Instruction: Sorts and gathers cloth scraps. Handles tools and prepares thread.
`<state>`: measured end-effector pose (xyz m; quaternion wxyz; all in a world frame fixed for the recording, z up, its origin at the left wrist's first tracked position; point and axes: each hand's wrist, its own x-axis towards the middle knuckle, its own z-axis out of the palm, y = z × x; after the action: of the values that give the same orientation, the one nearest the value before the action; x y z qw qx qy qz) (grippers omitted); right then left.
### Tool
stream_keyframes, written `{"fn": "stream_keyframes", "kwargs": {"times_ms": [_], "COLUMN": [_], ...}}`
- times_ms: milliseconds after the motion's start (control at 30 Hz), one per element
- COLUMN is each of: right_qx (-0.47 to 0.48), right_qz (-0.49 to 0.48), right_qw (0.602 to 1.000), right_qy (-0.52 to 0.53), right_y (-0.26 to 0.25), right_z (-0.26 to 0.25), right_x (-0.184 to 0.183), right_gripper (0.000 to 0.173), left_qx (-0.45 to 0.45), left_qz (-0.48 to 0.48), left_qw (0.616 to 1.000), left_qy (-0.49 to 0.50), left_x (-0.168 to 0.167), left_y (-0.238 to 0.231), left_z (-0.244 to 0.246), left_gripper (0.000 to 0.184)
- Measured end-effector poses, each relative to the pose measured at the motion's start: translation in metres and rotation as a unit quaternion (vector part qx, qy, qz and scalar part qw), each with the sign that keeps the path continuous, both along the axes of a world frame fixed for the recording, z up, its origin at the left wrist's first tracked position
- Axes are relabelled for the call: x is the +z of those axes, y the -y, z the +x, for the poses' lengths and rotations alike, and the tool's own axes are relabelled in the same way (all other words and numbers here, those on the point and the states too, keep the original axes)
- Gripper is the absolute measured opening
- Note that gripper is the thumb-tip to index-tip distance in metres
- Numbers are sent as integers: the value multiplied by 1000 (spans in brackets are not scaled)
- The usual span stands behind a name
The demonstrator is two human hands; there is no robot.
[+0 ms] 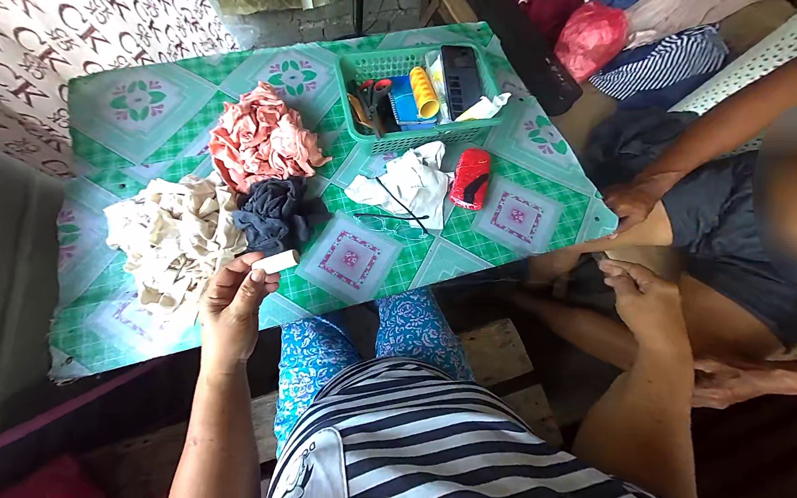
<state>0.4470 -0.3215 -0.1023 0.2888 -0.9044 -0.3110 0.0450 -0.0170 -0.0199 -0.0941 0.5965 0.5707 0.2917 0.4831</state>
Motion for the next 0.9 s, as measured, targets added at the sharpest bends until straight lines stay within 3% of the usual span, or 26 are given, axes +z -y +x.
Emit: {"fn": "stream_keyframes", "kwargs": {"times_ms": [167, 300, 467, 567, 667, 700, 767, 900], "right_qx": [-34, 188, 430, 470, 446, 432, 411, 408], "right_qz": [165, 276, 274, 279, 280, 277, 278, 327], "right_qw": [984, 942, 834, 758, 704, 702, 727, 786], "right_qy": [58, -30, -212, -356, -477, -494, -476, -331], "right_y": [-19, -75, -160, -187, -195, -196, -195, -189], "right_z": [-17, -72, -172, -207, -220, -222, -221, -209], "right_x": [26, 41, 21, 18, 25, 27, 29, 24], "right_gripper": [31, 30, 43, 41, 19, 11, 11, 17], "left_qx": [-10, -52, -102, -113, -114, -112, -112, -118], "left_qz": [-3, 1, 29, 40, 44, 42, 40, 52], "left_qw": [1000, 998, 994, 992, 992, 992, 993, 991], "left_qy": [-28, -33, -29, -29, -30, -31, -28, -39], "left_x": [2, 5, 13, 18, 19, 18, 14, 1], "left_y": [6, 9, 13, 16, 18, 18, 19, 22], "left_z": [7, 24, 45, 49, 43, 41, 39, 45], "left_gripper": [20, 20, 22, 23, 22, 22, 22, 23]}}
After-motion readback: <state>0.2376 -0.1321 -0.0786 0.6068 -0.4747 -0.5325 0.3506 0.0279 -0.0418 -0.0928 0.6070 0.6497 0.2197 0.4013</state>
